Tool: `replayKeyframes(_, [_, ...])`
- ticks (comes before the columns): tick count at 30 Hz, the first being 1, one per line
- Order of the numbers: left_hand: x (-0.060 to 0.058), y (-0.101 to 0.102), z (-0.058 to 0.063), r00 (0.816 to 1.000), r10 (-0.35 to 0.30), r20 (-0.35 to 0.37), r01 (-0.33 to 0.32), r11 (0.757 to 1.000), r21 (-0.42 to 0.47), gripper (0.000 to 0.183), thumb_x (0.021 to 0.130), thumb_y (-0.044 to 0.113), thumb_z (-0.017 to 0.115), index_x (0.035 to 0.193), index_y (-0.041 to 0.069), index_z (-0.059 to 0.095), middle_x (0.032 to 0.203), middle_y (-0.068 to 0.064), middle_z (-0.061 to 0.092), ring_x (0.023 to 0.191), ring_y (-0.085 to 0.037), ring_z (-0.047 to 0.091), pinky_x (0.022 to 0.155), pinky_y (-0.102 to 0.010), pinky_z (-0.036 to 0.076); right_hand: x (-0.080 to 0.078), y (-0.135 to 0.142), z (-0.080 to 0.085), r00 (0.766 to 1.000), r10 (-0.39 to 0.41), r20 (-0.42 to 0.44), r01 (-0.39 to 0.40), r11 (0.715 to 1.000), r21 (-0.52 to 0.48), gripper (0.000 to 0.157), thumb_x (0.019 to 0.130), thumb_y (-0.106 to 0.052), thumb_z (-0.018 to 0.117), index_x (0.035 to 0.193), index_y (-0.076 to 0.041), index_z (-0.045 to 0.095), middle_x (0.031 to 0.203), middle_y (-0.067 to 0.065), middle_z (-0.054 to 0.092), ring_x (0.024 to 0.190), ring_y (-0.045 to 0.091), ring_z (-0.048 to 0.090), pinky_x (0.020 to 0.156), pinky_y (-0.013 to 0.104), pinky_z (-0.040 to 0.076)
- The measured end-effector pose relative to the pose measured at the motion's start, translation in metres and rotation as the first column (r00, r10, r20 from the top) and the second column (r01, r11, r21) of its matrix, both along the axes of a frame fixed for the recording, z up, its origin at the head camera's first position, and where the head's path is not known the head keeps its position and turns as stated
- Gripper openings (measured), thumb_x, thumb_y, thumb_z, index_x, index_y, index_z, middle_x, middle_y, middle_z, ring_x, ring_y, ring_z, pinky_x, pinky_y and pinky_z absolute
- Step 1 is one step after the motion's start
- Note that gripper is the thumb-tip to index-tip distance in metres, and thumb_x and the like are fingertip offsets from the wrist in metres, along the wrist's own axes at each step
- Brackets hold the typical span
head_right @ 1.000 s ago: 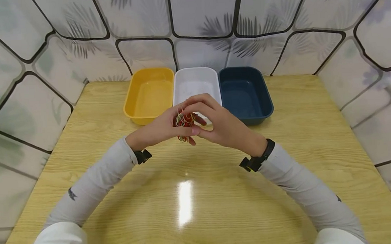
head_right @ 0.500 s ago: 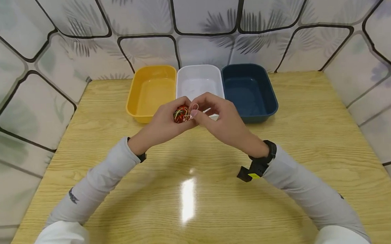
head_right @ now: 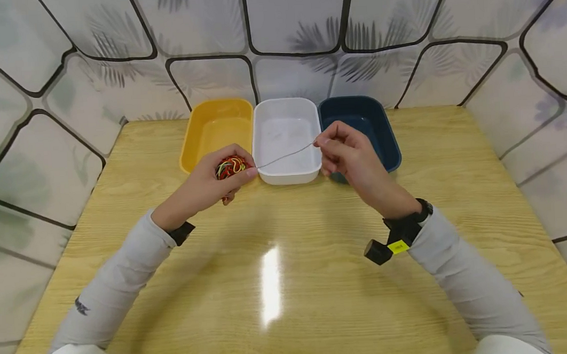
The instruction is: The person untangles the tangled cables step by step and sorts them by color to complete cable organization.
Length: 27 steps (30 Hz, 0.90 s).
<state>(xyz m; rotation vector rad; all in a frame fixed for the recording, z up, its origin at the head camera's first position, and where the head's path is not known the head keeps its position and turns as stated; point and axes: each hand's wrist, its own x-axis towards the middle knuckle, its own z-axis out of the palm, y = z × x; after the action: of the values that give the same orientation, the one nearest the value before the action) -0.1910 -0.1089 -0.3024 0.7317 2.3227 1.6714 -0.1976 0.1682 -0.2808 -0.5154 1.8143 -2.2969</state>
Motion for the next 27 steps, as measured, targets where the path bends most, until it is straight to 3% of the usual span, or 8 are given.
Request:
replayKeyframes(4, [-0.002,-0.013,-0.003,0.994,0.093,0.061,-0.093,0.996,-0.002,0.027,0.088,0.039,0.058,0.105,0.018,0.052,0.076,-0.015,0.049,0.047,-0.027,0.039,0.044,-0.038,0.039,-0.019,0.042,0.008,0.974,-0.227,-0.022,0.222,0.965,-0.141,0.010,0.092,-0.009,0.053,0.088,-0.001,0.049,0.070,0.007,0.041,0.055,0.018,0.037,0.057,0.027,0.040])
replayKeyframes(7, [-0.001,-0.024,-0.003,0.978,0.184,0.101,-0.181,0.983,-0.036,0.029,0.088,0.040,0.058,0.106,0.017,0.051,0.079,-0.016,0.048,0.050,-0.027,0.042,0.045,-0.036,0.040,-0.036,0.079,0.010,0.891,-0.449,-0.064,0.442,0.891,-0.101,0.016,0.087,-0.013,0.061,0.091,0.001,0.053,0.078,0.008,0.050,0.065,0.017,0.045,0.064,0.026,0.042])
replayKeyframes(9, [-0.001,-0.028,-0.002,0.972,0.207,0.108,-0.202,0.978,-0.057,0.031,0.088,0.041,0.059,0.106,0.017,0.051,0.079,-0.017,0.048,0.050,-0.027,0.042,0.046,-0.036,0.041,-0.046,0.098,0.006,0.825,-0.554,-0.109,0.559,0.829,0.020,0.023,0.084,-0.017,0.066,0.096,0.002,0.059,0.086,0.008,0.057,0.074,0.015,0.049,0.068,0.022,0.039])
replayKeyframes(12, [-0.002,-0.024,0.001,0.978,0.185,0.092,-0.179,0.982,-0.065,0.033,0.086,0.041,0.060,0.105,0.016,0.051,0.079,-0.017,0.049,0.050,-0.028,0.042,0.046,-0.035,0.041,-0.060,0.118,-0.006,0.769,-0.608,-0.200,0.639,0.738,0.215,0.030,0.081,-0.026,0.069,0.102,-0.004,0.066,0.095,0.002,0.061,0.081,0.011,0.048,0.066,0.021,0.033])
replayKeyframes(16, [0.002,-0.017,0.004,0.987,0.150,0.065,-0.145,0.987,-0.073,0.032,0.085,0.039,0.062,0.104,0.015,0.051,0.079,-0.014,0.052,0.050,-0.029,0.043,0.047,-0.035,0.042,-0.079,0.118,-0.030,0.751,-0.552,-0.363,0.659,0.593,0.462,0.034,0.082,-0.038,0.065,0.104,-0.012,0.069,0.092,0.000,0.063,0.073,0.011,0.050,0.061,0.024,0.033])
replayKeyframes(20, [0.005,-0.004,0.007,0.995,0.063,0.072,-0.058,0.997,-0.059,0.032,0.088,0.039,0.059,0.109,0.016,0.049,0.076,-0.016,0.049,0.055,-0.030,0.045,0.051,-0.037,0.044,-0.088,0.114,-0.051,0.760,-0.404,-0.509,0.643,0.350,0.681,0.037,0.087,-0.049,0.056,0.103,-0.018,0.069,0.090,0.001,0.064,0.073,0.013,0.054,0.062,0.030,0.039])
replayKeyframes(22, [0.007,0.003,0.010,0.995,0.007,0.098,-0.005,1.000,-0.024,0.030,0.092,0.037,0.053,0.112,0.015,0.048,0.076,-0.018,0.047,0.058,-0.031,0.045,0.053,-0.039,0.045,-0.089,0.113,-0.058,0.790,-0.315,-0.527,0.600,0.218,0.770,0.038,0.089,-0.051,0.050,0.104,-0.021,0.068,0.093,0.000,0.064,0.076,0.014,0.054,0.064,0.033,0.039])
replayKeyframes(27, [0.012,0.017,0.018,0.980,-0.013,0.198,0.002,0.999,0.055,0.029,0.097,0.033,0.040,0.115,0.012,0.047,0.079,-0.020,0.047,0.060,-0.032,0.045,0.050,-0.040,0.043,-0.086,0.111,-0.069,0.898,-0.139,-0.416,0.427,0.061,0.902,0.034,0.090,-0.049,0.050,0.103,-0.023,0.067,0.095,-0.002,0.065,0.076,0.018,0.057,0.062,0.039,0.041])
